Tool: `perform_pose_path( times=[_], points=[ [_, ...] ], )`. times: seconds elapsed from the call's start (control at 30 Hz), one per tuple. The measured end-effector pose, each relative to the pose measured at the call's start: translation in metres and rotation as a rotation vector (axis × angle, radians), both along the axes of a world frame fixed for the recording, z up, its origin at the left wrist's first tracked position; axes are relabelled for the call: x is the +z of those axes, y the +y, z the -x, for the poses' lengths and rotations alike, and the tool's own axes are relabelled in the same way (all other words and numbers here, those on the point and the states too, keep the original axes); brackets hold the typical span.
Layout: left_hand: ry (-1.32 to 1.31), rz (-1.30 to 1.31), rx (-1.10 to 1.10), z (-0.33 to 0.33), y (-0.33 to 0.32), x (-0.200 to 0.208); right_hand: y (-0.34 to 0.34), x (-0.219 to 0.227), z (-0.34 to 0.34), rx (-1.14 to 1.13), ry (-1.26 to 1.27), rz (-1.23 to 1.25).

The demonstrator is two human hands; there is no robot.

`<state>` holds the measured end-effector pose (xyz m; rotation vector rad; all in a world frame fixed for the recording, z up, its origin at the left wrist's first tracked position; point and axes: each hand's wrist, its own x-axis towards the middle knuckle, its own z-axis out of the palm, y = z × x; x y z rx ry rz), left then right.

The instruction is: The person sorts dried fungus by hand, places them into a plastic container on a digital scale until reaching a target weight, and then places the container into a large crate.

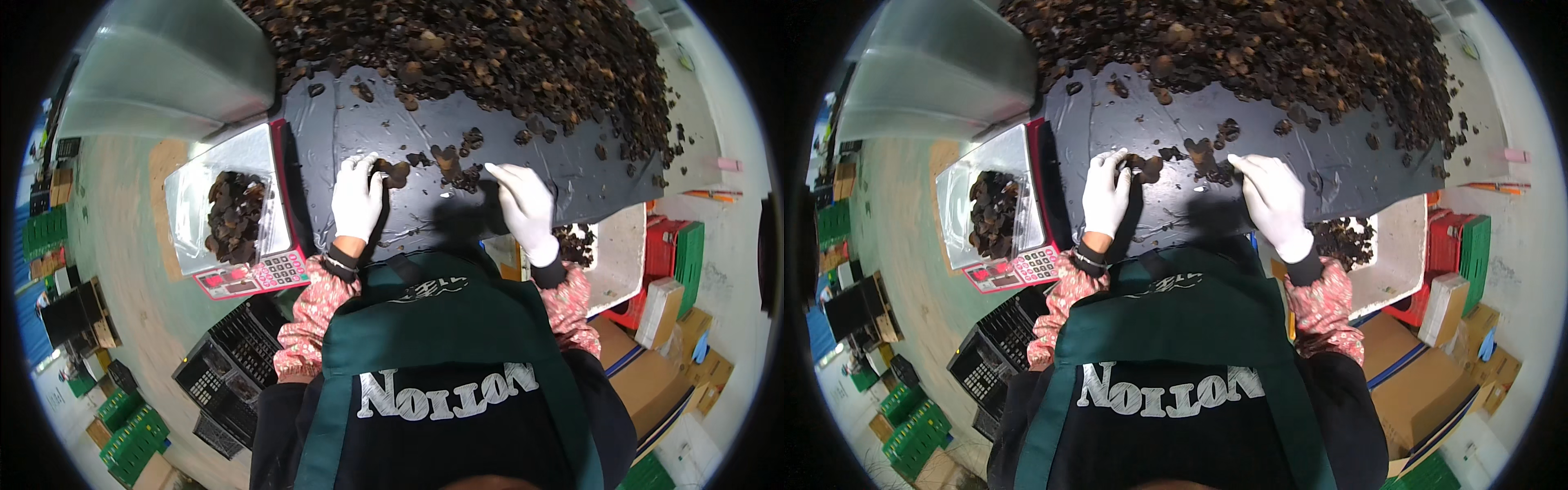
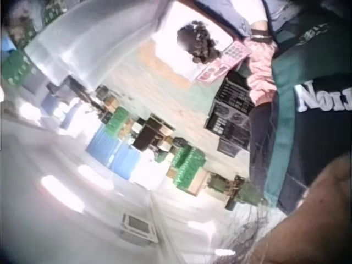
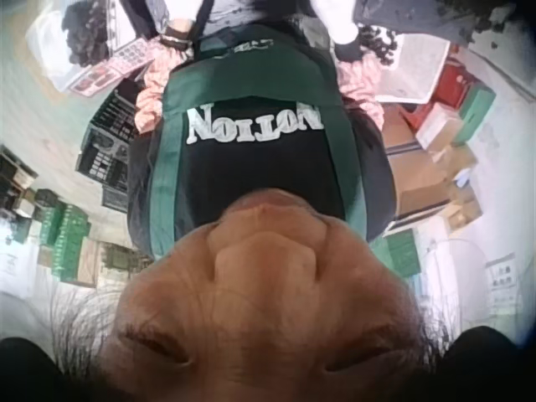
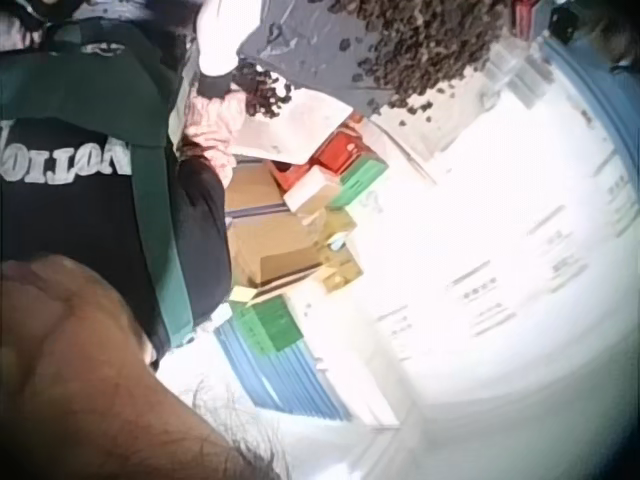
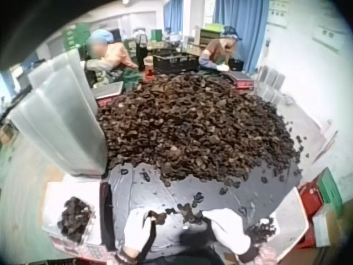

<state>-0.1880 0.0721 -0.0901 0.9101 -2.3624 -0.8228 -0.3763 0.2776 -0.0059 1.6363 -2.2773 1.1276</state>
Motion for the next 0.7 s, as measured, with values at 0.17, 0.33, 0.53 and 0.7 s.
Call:
perform_pose_path(
  times=[0.17,0.33,0.53,0.7],
  points=[
    [-0.356,0.256,-0.021,0.017,-0.007,-0.024,-0.016,-0.075,0.026,-0.245,-0.069,-0.173],
    [-0.153,0.162,-0.034,0.025,-0.013,-0.017,-0.065,-0.085,0.028,-0.070,0.000,-0.595],
    [0.171,-0.285,-0.078,0.021,-0.007,-0.013,-0.065,-0.098,0.046,0.112,-0.049,-0.419],
    [-0.184,-0.052,-0.040,0.031,0.023,-0.026,-0.076,-0.086,0.069,-0.131,-0.447,-0.138]
  ],
)
